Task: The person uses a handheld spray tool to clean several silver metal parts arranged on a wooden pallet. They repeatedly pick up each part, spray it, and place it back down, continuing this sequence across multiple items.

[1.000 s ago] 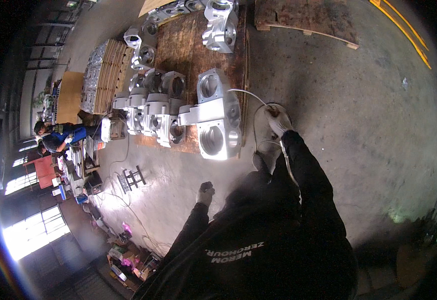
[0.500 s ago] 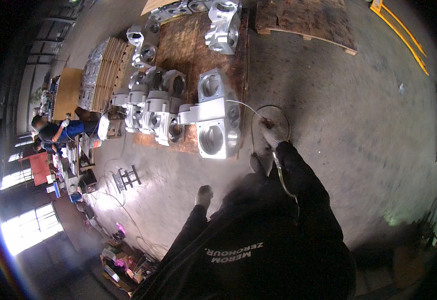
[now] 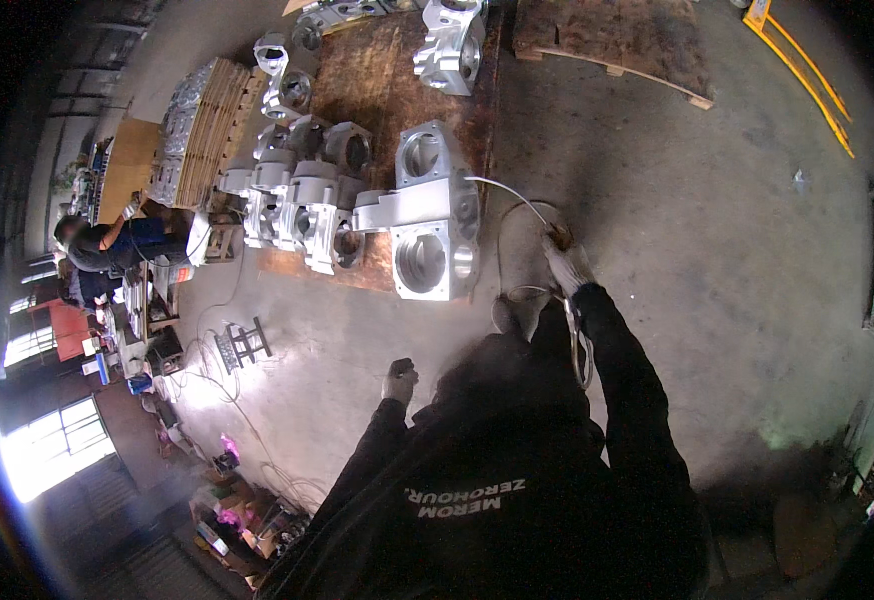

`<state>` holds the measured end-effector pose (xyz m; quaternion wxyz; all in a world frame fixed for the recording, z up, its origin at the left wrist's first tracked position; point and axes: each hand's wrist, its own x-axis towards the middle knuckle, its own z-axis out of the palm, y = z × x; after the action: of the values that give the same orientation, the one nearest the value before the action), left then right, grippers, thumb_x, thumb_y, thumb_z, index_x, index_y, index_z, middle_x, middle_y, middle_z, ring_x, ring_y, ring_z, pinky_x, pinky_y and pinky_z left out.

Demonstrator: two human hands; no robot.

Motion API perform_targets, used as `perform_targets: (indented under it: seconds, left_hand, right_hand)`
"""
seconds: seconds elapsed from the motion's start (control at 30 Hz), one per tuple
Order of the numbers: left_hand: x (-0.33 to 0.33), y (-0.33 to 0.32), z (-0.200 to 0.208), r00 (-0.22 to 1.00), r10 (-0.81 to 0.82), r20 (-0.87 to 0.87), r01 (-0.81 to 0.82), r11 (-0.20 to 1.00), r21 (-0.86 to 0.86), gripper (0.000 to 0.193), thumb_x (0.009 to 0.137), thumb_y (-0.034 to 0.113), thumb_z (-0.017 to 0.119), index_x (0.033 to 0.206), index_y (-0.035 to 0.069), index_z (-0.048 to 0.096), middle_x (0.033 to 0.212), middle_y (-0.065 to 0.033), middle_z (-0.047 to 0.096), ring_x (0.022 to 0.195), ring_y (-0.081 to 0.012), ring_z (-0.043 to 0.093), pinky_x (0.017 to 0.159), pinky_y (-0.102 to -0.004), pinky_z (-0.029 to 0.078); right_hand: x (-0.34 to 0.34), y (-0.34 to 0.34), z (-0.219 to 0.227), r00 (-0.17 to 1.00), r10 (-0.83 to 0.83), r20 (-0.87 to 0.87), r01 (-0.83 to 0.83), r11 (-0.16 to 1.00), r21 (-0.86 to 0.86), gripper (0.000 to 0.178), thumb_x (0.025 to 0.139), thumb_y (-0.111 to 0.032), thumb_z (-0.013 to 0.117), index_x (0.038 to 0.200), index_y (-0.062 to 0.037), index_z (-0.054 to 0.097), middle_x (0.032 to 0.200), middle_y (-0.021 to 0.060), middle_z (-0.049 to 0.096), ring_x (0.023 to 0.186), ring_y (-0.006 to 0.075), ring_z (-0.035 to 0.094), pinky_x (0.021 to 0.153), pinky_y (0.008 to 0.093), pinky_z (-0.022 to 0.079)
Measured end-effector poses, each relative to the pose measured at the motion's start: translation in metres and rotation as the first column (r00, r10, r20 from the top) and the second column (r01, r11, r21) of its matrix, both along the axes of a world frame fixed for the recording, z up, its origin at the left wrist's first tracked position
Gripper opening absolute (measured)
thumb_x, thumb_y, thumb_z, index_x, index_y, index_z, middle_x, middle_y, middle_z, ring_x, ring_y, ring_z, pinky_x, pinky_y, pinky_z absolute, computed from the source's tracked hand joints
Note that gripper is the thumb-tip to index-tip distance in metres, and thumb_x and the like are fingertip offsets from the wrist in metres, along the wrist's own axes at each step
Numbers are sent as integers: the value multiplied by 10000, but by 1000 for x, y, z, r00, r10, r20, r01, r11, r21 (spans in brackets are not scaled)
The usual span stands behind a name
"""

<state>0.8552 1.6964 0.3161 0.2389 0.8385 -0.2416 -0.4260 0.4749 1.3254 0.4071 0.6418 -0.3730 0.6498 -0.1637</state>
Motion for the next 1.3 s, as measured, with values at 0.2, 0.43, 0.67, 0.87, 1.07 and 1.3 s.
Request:
perform_targets:
  seconds: [0.2, 0.43, 0.67, 0.87, 1.07, 1.3]
  left_hand:
    - [-22, -30, 11, 995, -104, -14, 104, 990, 100, 278, 880, 266, 626, 1108, 111, 662, 966, -113, 719, 901, -209, 688, 785, -351, 536]
    - [18, -9, -32, 914, -326, 242, 355, 931, -84, 267, 887, 263, 620, 1110, 121, 659, 946, -100, 714, 887, -192, 683, 778, -332, 531]
    - [19, -11, -18, 983, -179, 32, 182, 965, -191, 239, 895, 206, 605, 1114, 124, 655, 949, -87, 705, 882, -170, 672, 767, -314, 529]
    - [40, 11, -19, 976, -177, 130, 173, 984, 42, 264, 883, 206, 620, 1112, 78, 644, 970, -100, 707, 893, -205, 676, 780, -346, 533]
    - [21, -13, 8, 960, -273, 65, 277, 959, -55, 299, 907, 316, 576, 1113, 111, 643, 1018, -144, 704, 934, -287, 682, 826, -399, 526]
    - [25, -37, -4, 922, -336, 192, 349, 936, -35, 223, 887, 207, 615, 1095, 139, 661, 960, -76, 713, 851, -168, 672, 767, -314, 531]
  right_hand:
    - [-14, 66, 27, 993, -18, 121, 40, 981, -189, 299, 966, -402, 585, 893, -113, 574, 646, -29, 485, 433, 83, 428, 398, 278, 328]
    - [10, 78, -48, 995, 18, 95, 26, 898, -438, 335, 957, -419, 603, 1007, -89, 631, 735, -27, 563, 614, 88, 507, 531, 268, 407]
    - [-3, 60, -37, 973, 209, -101, -227, 947, -227, 462, 938, -449, 582, 1120, -29, 641, 851, 44, 657, 753, 149, 582, 671, 323, 472]
    - [27, 68, 8, 993, 118, -25, -118, 993, 11, 479, 912, -444, 610, 1061, 10, 633, 919, 114, 683, 769, 193, 614, 682, 355, 480]
    - [-12, 98, 14, 978, -189, 94, 188, 982, 18, 350, 946, -420, 604, 773, -120, 552, 586, -24, 481, 436, 120, 436, 418, 318, 330]
    - [-3, 103, -34, 1000, -18, 25, 24, 966, -259, 388, 954, -429, 595, 736, -124, 495, 564, -29, 440, 416, 102, 423, 386, 296, 315]
